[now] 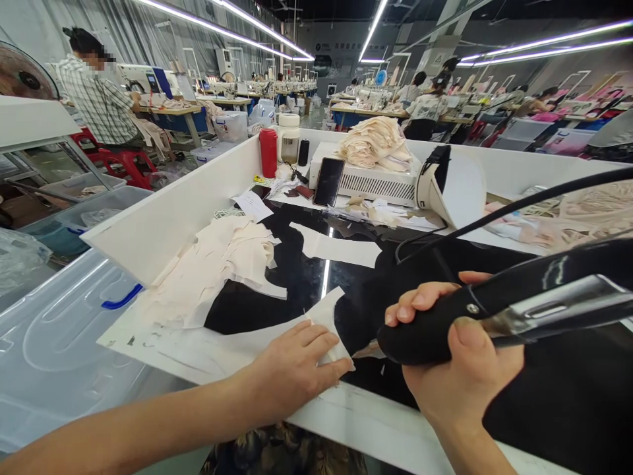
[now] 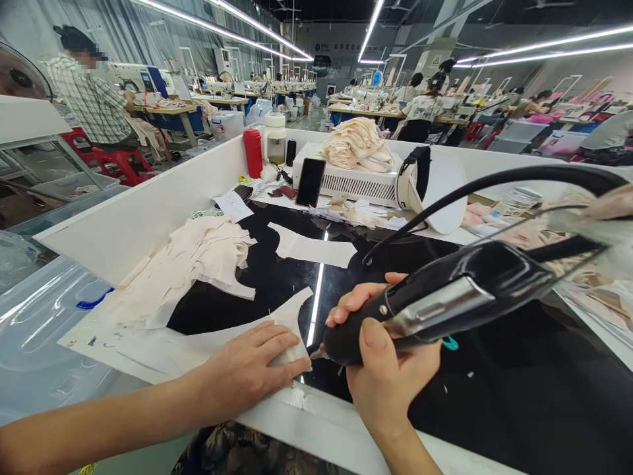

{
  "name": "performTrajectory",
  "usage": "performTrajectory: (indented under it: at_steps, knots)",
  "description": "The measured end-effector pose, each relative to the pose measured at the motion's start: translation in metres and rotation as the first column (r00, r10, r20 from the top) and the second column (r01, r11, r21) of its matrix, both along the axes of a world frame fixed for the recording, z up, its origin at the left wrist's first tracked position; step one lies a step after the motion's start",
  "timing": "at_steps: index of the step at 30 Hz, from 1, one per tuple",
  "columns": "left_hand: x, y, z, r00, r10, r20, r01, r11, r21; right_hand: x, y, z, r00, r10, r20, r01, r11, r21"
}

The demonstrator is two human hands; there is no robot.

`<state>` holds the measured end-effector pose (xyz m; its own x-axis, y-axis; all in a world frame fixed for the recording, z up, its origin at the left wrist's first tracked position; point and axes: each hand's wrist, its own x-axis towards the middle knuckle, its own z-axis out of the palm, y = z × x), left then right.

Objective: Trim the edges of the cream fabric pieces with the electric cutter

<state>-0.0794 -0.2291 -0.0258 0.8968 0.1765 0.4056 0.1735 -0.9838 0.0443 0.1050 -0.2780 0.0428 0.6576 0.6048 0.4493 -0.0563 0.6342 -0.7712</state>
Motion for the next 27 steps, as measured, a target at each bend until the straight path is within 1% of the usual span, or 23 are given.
performTrajectory:
  at_steps: [7, 14, 17, 22, 27]
  knots:
    - [0.003, -0.006, -0.001, 0.999, 0.007, 0.041, -0.006, 0.999, -0.034, -0.001, 0.001, -0.001, 1.000, -0.005, 0.006, 0.005, 1.000, -0.012]
    - [0.003, -0.007, -0.007, 0.997, 0.016, 0.076, -0.013, 0.999, -0.037, -0.001, 0.000, 0.001, 1.000, 0.000, 0.011, 0.000, 1.000, -0.023]
    - [0.001, -0.008, -0.010, 0.998, 0.018, 0.061, -0.015, 0.998, -0.053, -0.003, 0.000, 0.002, 1.000, 0.004, 0.014, -0.003, 1.000, -0.028]
    - [-0.001, -0.010, -0.012, 0.999, 0.012, 0.038, -0.008, 0.996, -0.091, -0.004, 0.003, 0.001, 0.999, -0.041, -0.010, 0.041, 0.999, 0.004]
    - [-0.001, -0.012, -0.012, 1.000, 0.007, 0.026, -0.005, 0.995, -0.102, -0.003, 0.006, -0.003, 1.000, -0.015, 0.014, 0.015, 1.000, 0.012]
